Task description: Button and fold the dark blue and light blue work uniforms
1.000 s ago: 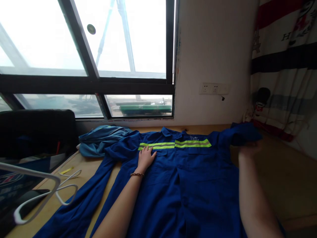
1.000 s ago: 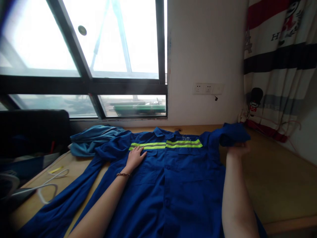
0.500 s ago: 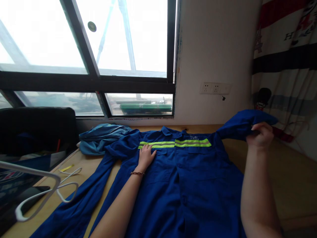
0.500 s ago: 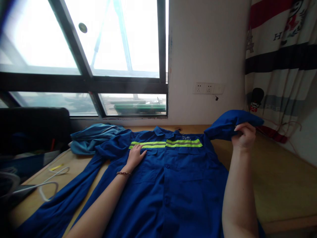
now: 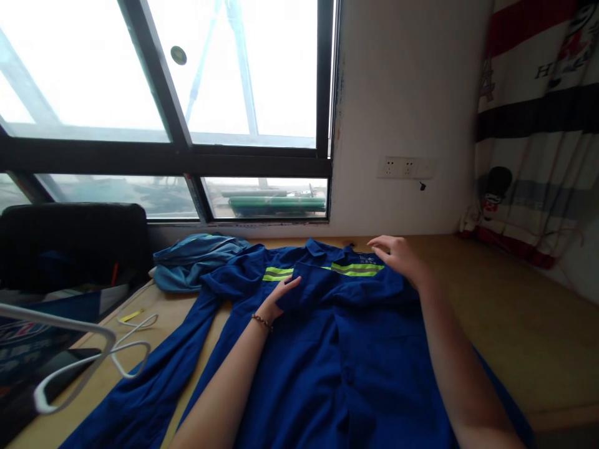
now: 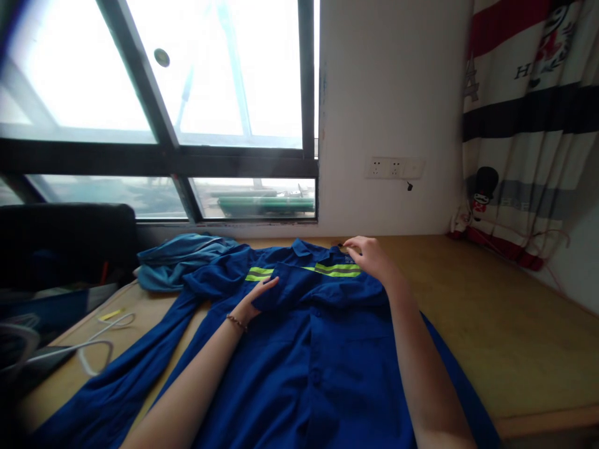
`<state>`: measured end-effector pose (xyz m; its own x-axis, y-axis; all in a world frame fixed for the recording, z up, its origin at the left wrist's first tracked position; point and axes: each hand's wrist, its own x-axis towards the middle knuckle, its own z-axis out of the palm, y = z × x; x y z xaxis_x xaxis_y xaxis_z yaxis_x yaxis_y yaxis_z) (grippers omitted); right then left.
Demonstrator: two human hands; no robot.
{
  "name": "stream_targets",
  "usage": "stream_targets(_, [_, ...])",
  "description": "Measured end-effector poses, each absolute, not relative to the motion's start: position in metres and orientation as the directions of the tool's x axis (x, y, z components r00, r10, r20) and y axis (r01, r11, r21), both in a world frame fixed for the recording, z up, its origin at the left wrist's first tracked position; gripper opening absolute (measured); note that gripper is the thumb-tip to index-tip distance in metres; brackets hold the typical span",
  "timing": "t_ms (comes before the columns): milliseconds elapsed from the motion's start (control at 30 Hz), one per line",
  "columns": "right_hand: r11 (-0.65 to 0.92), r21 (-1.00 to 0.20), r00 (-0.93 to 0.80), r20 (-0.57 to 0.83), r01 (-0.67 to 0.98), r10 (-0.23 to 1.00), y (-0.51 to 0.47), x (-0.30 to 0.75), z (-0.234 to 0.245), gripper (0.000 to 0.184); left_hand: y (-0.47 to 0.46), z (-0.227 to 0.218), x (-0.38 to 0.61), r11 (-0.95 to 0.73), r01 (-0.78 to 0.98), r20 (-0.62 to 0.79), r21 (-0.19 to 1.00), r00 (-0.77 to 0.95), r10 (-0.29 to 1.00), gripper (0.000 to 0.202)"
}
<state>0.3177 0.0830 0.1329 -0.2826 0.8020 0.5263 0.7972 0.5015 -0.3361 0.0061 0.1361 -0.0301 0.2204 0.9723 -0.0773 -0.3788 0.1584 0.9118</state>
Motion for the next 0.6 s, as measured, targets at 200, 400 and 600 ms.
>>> stream_targets(200, [0.266,-0.410,-0.124,0.340,0.872,0.932,0.071,0.343,0.145,0.020,0.149,-0.026,-0.008,0.110,-0.654,-0.035,0.748,0.128,0.991,0.026])
stream_targets(400, [0.449,-0.584,-0.634,-0.151,0.676,0.758,0.082,0.290,0.113,0.028,0.164,-0.036,-0.029,-0.002,-0.581,0.088,0.814,0.119,0.989,0.048])
stream_targets(600, [0.605,-0.490,-0.673,0.049,0.627,0.738,0.089,0.201,0.015,0.059,0.163,-0.037,-0.034,-0.053,-0.454,0.142,0.890,0.164,0.976,0.064])
